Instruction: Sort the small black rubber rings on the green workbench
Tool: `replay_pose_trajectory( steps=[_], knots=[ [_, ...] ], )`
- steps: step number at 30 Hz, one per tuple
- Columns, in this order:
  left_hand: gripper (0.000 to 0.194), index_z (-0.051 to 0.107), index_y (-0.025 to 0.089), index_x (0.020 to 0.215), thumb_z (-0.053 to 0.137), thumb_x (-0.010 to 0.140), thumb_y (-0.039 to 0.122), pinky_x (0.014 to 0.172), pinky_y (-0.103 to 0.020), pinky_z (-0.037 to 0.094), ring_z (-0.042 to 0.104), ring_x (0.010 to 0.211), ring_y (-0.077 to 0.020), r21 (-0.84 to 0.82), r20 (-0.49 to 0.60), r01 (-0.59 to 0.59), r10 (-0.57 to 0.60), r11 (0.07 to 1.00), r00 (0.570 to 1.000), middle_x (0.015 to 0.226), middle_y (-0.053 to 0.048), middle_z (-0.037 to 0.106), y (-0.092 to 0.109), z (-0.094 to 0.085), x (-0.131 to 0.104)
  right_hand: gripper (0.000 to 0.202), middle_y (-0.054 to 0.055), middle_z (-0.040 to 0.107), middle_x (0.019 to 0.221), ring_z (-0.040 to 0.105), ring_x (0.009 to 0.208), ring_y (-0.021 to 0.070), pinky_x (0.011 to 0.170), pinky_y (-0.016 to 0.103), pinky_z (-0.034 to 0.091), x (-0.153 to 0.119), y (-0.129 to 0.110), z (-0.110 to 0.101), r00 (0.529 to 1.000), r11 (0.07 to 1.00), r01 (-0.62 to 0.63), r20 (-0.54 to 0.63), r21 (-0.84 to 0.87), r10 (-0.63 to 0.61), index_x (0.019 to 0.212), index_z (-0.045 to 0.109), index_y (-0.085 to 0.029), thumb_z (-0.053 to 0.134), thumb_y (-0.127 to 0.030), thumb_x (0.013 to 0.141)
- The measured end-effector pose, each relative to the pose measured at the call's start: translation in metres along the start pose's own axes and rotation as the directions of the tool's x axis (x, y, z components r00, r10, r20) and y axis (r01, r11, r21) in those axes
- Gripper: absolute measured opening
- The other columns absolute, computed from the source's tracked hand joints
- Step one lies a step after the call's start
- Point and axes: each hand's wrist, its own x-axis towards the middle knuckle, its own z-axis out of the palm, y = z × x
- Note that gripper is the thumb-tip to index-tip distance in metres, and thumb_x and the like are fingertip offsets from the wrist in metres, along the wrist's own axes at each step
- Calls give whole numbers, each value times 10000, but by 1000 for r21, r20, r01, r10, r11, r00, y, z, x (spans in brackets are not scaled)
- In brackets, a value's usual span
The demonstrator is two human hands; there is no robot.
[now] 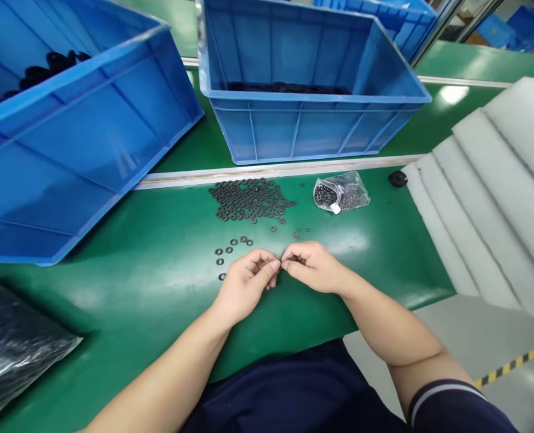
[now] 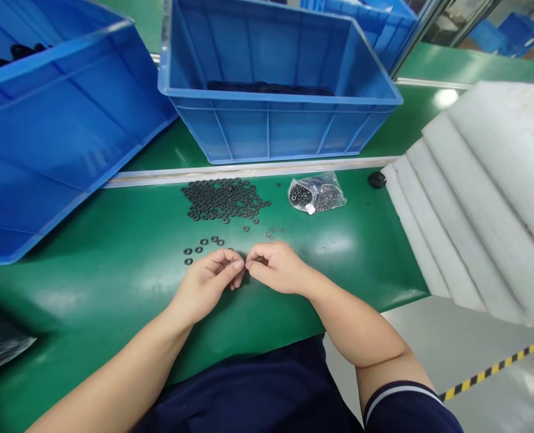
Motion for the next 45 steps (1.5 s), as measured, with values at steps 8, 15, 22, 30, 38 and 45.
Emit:
replay_pose_trajectory(
  steps=[8,15,22,30,38,45],
  knots=[
    [331,555,167,802,643,884,476,501,-214,253,342,519,-73,-228,140,195,-166,954,976,556,55,446,-2,1,-3,116,-49,543,598,466,555,92,568,218,355,-3,-4,3,988,975,141,-32,-170,-148,681,559,-190,574,-110,763],
    [377,556,171,785,693,831,520,481,-198,247,325,507,-67,-223,37,161,-156,961,987,554,63,416,-3,5,-7,101,-40,544,617,480,585,100,586,226,364,-6,-3,6,978,956,175,-70,-234,-197,699,548,-192,571,-118,764],
    [354,557,181,794,662,845,515,475,-208,248,312,499,-76,-176,-43,126,-136,976,990,549,66,399,-5,9,-10,102,-30,531,612,483,584,111,583,237,375,-7,-6,9,969,942,194,-93,-274,-227,691,525,-202,536,-137,769],
    [304,579,177,747,647,870,446,575,-239,357,433,612,-110,8,-163,-40,41,999,986,654,11,494,0,11,-15,103,-23,530,618,477,572,112,562,236,375,-9,-7,12,957,919,207,-128,-335,-262,685,514,-207,522,-145,767],
    [367,532,164,760,767,787,445,473,-192,195,308,495,-50,-518,216,312,-231,797,949,555,66,386,3,6,-9,101,-42,560,601,474,537,92,548,215,378,-9,-11,10,964,965,197,-145,-173,-223,689,555,-201,566,-120,749],
    [311,616,137,779,738,823,419,458,-195,246,380,483,-53,-487,171,239,-176,840,969,578,29,487,7,8,-11,110,-42,549,565,474,523,93,550,216,378,-7,-7,6,970,970,163,-152,-181,-191,663,568,-197,544,-131,748]
  ],
)
